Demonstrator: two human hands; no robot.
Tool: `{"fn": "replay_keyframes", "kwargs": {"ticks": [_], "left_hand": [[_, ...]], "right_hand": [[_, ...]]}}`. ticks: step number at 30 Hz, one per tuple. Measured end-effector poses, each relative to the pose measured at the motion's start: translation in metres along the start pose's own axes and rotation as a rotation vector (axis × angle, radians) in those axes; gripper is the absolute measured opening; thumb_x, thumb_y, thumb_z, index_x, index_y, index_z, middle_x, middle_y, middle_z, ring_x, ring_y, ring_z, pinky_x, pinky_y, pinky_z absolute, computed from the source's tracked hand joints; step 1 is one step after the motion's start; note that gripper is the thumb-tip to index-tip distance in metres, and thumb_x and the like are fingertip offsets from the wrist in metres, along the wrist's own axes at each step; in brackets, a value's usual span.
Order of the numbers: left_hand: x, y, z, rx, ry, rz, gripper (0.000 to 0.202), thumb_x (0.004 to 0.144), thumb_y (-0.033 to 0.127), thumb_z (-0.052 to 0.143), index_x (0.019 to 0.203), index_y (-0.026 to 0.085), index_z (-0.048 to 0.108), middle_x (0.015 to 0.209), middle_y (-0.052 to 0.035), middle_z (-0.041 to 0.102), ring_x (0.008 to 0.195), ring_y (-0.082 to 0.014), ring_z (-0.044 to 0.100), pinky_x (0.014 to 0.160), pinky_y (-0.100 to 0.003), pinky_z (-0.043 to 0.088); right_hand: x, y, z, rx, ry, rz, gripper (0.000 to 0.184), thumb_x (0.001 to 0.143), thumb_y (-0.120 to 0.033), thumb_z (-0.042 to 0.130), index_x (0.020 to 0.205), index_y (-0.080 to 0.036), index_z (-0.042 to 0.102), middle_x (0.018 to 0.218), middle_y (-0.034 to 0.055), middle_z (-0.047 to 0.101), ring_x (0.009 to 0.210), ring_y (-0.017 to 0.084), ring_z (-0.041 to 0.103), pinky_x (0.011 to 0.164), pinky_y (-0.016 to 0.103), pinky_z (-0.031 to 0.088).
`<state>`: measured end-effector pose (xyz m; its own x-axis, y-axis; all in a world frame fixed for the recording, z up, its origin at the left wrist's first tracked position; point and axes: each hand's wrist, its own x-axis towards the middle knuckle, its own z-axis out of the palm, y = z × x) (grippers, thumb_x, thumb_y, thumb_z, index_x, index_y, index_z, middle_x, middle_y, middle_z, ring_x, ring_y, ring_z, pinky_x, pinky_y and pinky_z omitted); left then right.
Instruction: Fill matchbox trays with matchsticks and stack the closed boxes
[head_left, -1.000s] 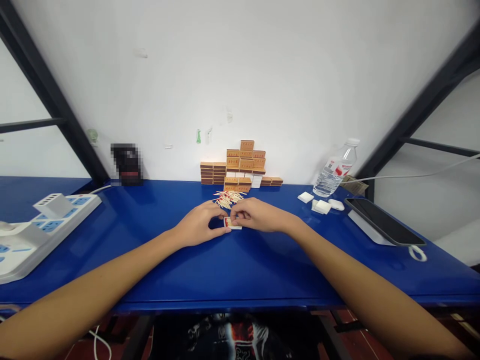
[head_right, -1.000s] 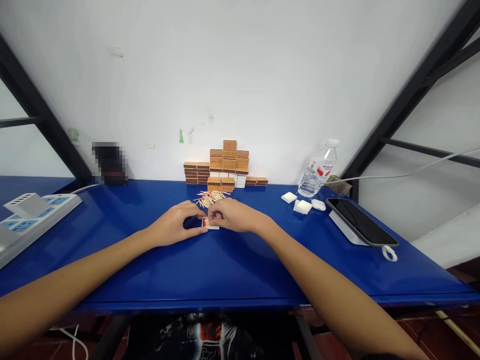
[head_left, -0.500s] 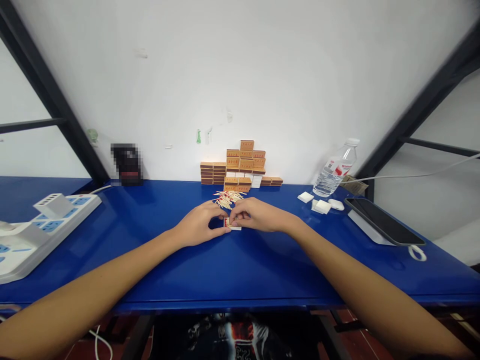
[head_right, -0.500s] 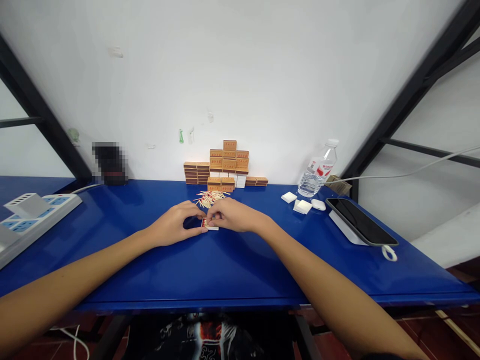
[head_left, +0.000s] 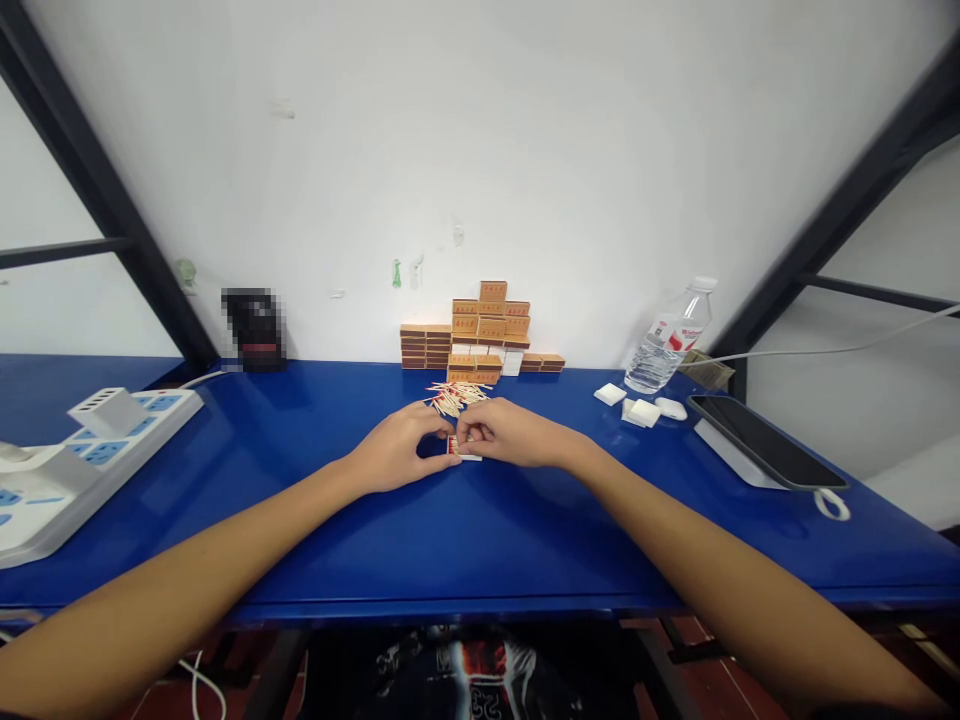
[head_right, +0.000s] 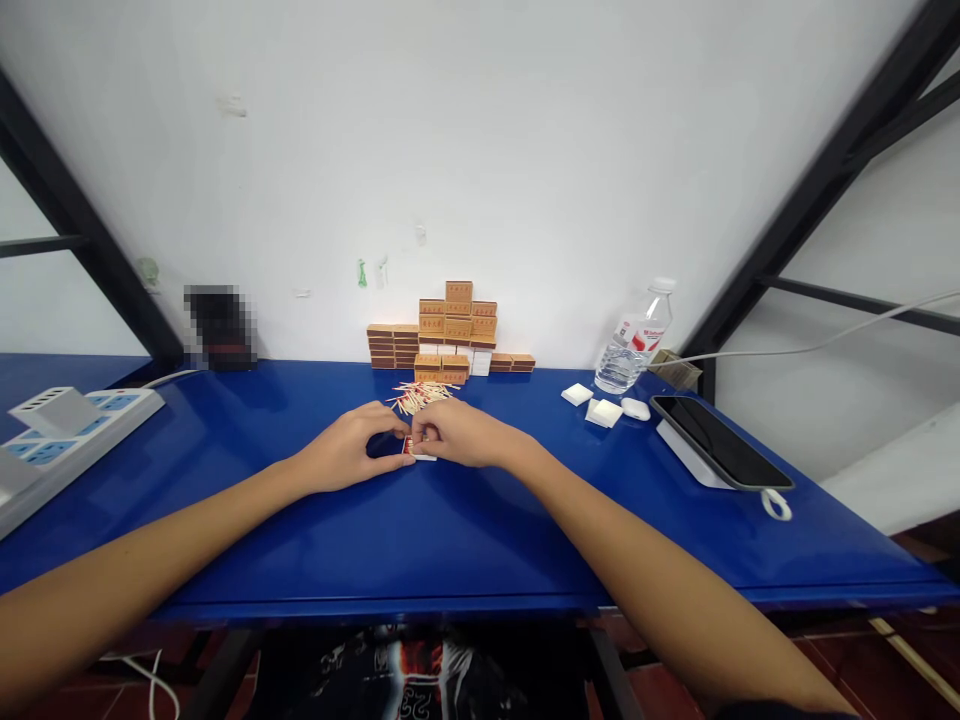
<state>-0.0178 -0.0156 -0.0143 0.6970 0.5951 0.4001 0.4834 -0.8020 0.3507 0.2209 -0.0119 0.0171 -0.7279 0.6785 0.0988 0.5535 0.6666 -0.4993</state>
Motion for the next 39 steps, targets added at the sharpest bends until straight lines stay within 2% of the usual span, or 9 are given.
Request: {"fn": "replay_keyframes", "kwargs": {"ticks": [6, 12, 22, 34, 39], "left_hand": [[0.0002, 0.0001, -0.0002, 0.004, -0.009, -0.015, 0.028, 0.094, 0.048, 0.071, 0.106, 0.023, 0.072, 0.102, -0.0050, 0.073, 0.100, -0.0244, 0.064, 0.089, -0.038, 0.051], [-0.0003, -0.0005, -0.0004, 0.005, -0.002, -0.018, 0.030, 0.094, 0.051, 0.071, 0.104, 0.023, 0.072, 0.099, -0.0055, 0.073, 0.096, -0.0242, 0.064, 0.086, -0.038, 0.051], [-0.0004, -0.0001, -0.0005, -0.004, -0.003, -0.015, 0.026, 0.094, 0.047, 0.071, 0.104, 0.023, 0.072, 0.100, -0.0051, 0.073, 0.098, -0.0242, 0.063, 0.087, -0.039, 0.051], [-0.0007, -0.0012, 0.0003, -0.001, -0.010, -0.013, 0.026, 0.094, 0.046, 0.072, 0.106, 0.023, 0.072, 0.100, -0.0044, 0.073, 0.096, -0.0236, 0.063, 0.085, -0.038, 0.050], [-0.0005, -0.0007, 0.0003, 0.001, -0.012, -0.017, 0.026, 0.094, 0.047, 0.073, 0.106, 0.024, 0.071, 0.102, -0.0038, 0.073, 0.098, -0.0237, 0.063, 0.087, -0.037, 0.050]], "right_hand": [[-0.0011, -0.0012, -0.0047, -0.050, 0.025, 0.020, 0.011, 0.094, -0.027, 0.070, 0.091, -0.017, 0.073, 0.077, 0.0001, 0.063, 0.068, 0.013, 0.051, 0.064, 0.025, 0.034], [-0.0018, -0.0023, -0.0042, -0.149, -0.020, 0.085, 0.025, 0.098, -0.033, 0.066, 0.078, -0.016, 0.066, 0.074, 0.0016, 0.064, 0.067, 0.013, 0.051, 0.062, 0.027, 0.031], [-0.0017, -0.0018, -0.0027, -0.055, -0.015, 0.040, 0.006, 0.094, -0.022, 0.068, 0.094, -0.017, 0.072, 0.078, 0.0009, 0.067, 0.067, 0.013, 0.053, 0.064, 0.025, 0.034], [-0.0033, 0.0005, -0.0058, -0.065, -0.038, -0.015, 0.011, 0.096, -0.019, 0.064, 0.097, -0.017, 0.074, 0.084, 0.0030, 0.064, 0.072, 0.014, 0.053, 0.067, 0.026, 0.036], [-0.0033, 0.0002, -0.0064, -0.082, 0.002, 0.011, 0.011, 0.095, -0.024, 0.066, 0.098, -0.017, 0.074, 0.080, 0.0011, 0.063, 0.070, 0.014, 0.052, 0.066, 0.026, 0.035]]}}
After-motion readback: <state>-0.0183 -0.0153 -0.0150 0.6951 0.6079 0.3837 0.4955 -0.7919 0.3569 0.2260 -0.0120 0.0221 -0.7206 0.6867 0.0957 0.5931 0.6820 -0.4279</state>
